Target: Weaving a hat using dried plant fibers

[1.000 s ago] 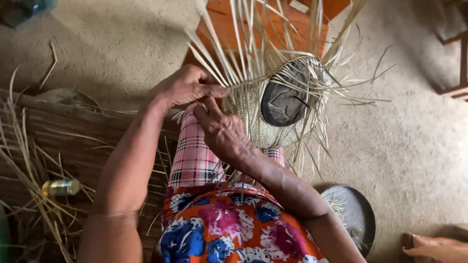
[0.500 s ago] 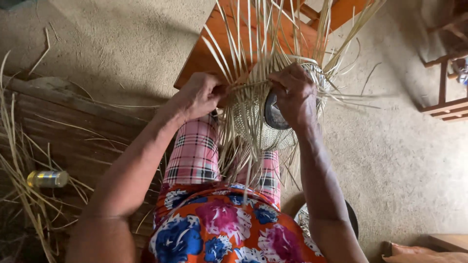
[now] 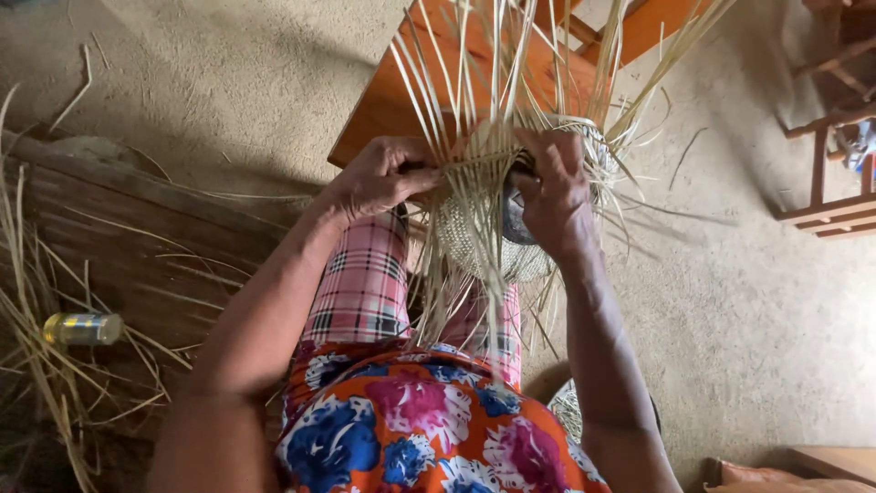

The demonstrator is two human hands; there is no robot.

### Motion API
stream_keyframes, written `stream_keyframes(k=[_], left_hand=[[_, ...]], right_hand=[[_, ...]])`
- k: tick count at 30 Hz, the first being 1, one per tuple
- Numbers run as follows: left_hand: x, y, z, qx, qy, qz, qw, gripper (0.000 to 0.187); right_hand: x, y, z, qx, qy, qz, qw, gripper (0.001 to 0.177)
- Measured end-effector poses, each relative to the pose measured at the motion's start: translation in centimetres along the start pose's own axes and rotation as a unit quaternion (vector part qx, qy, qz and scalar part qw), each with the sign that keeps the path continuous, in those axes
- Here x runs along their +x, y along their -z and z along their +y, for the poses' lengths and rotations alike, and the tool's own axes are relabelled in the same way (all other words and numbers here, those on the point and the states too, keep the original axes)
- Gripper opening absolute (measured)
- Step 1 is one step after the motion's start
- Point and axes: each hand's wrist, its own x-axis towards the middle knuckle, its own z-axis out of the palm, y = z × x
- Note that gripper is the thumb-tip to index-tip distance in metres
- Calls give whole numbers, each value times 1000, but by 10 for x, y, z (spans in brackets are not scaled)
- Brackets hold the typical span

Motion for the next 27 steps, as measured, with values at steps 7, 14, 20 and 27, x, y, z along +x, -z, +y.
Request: stream_keyframes(k=[7,14,20,27], left_hand=[[3,1,11,-74,38,-12,996,19],[2,-9,38,-23,77,2,997,16],[2,-18,72,-180,88,66,977,8],[3,-25,-27,-188,64,78,977,32]], right_hand=[[-4,-38,26,-179,216,70,957,41],[36,-70,7,0,231,11,973,10],[53,-38,-39,35,178,-23,983,21],[22,-59,4,-71,238,24,968,8]])
